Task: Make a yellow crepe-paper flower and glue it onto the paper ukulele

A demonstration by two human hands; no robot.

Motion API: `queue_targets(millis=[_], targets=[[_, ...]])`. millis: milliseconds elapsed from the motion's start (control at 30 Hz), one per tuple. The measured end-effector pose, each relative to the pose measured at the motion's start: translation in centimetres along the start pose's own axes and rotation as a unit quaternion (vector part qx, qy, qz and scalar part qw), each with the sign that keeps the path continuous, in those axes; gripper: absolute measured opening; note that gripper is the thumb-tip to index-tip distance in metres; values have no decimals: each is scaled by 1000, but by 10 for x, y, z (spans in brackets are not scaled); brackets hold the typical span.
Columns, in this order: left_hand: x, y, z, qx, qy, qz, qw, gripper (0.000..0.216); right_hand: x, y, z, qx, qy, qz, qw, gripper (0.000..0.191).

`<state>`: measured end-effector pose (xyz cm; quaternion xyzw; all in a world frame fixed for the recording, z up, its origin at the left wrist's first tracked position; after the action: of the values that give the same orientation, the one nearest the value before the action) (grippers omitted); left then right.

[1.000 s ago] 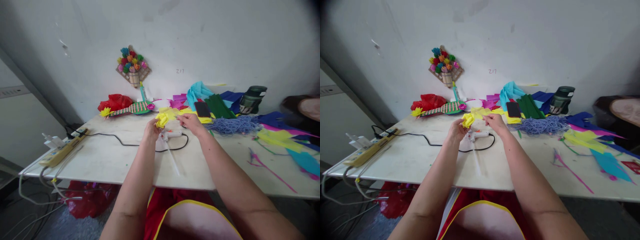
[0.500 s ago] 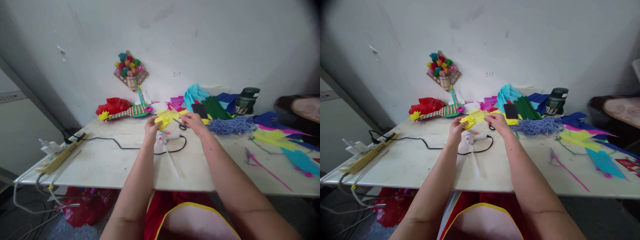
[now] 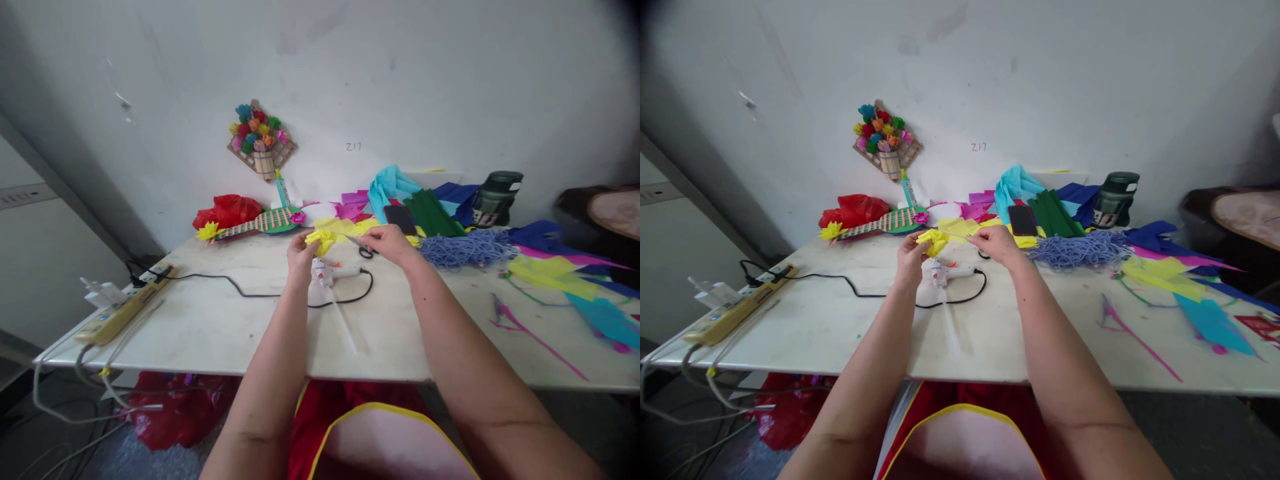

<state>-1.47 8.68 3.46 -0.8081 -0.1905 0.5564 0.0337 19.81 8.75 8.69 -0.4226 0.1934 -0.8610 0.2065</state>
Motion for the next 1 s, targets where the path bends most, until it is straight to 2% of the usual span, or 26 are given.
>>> queue_targets(millis=[233, 467, 1000], targets=[[2, -2, 2, -6, -6, 2, 1000, 38, -2, 0, 2, -9, 45, 13, 999, 38], [3, -2, 2, -9, -8, 11, 1000, 39, -5, -1, 2, -8, 89, 2, 996, 31], [4, 0, -1, -2, -27, 15, 1000, 39, -5, 0, -1, -9, 150, -5, 989, 28]])
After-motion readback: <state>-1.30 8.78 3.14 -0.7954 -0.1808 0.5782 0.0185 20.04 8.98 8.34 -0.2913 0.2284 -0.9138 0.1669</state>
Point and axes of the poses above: each hand's wrist, its own y-axis away from the middle knuckle, its own z-axis out of the back of the hand, x = y × z, the point moved 10 cm from there along -y, towards the middle knuckle, and after that the axes turned 1 degree about -y, right-handed, at the moved point
